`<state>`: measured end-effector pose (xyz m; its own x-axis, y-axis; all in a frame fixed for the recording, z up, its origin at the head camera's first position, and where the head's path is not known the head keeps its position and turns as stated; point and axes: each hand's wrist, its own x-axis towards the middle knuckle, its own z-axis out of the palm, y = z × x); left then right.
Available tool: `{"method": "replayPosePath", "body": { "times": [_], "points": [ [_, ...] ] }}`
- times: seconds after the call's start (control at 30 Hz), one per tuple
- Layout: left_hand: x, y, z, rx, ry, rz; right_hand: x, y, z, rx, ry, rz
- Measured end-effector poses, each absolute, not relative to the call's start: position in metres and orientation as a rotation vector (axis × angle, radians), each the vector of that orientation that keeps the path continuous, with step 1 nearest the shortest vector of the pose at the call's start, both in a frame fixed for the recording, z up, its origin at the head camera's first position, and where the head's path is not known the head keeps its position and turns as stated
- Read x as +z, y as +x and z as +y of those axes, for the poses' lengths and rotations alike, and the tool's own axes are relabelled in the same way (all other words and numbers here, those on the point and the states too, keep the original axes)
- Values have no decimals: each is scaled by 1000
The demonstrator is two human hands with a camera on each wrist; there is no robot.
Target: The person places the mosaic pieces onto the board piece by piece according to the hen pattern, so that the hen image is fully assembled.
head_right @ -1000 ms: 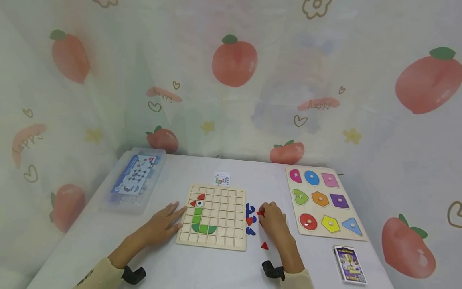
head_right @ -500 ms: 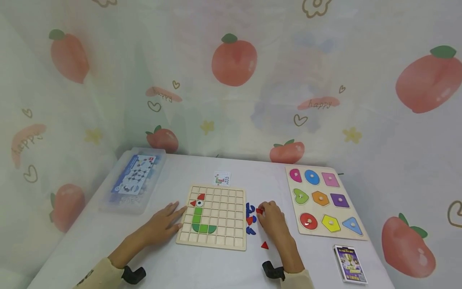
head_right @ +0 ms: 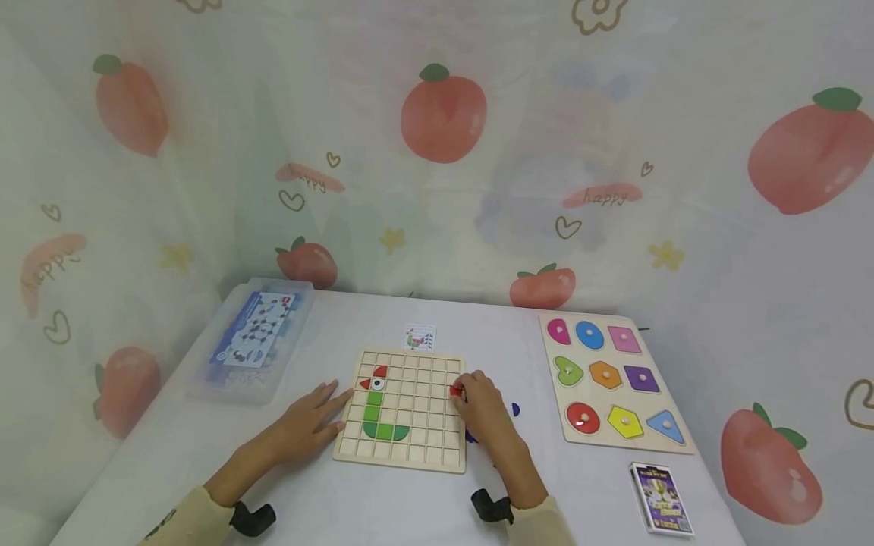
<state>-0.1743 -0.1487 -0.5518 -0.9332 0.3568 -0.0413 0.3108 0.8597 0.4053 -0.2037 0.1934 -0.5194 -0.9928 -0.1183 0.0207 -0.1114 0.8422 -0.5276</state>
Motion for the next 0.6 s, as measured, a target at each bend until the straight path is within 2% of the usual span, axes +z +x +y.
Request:
{"method": "replayPosePath", "body": {
  "times": [0.3,0.6],
  "points": [
    [-553,-175,-150,603,524,2909,-516,-192,124,-922,-560,2864],
    [-551,-175,-151,601,521,2902,-516,-193,105,-792,-752,2881]
  ]
}}
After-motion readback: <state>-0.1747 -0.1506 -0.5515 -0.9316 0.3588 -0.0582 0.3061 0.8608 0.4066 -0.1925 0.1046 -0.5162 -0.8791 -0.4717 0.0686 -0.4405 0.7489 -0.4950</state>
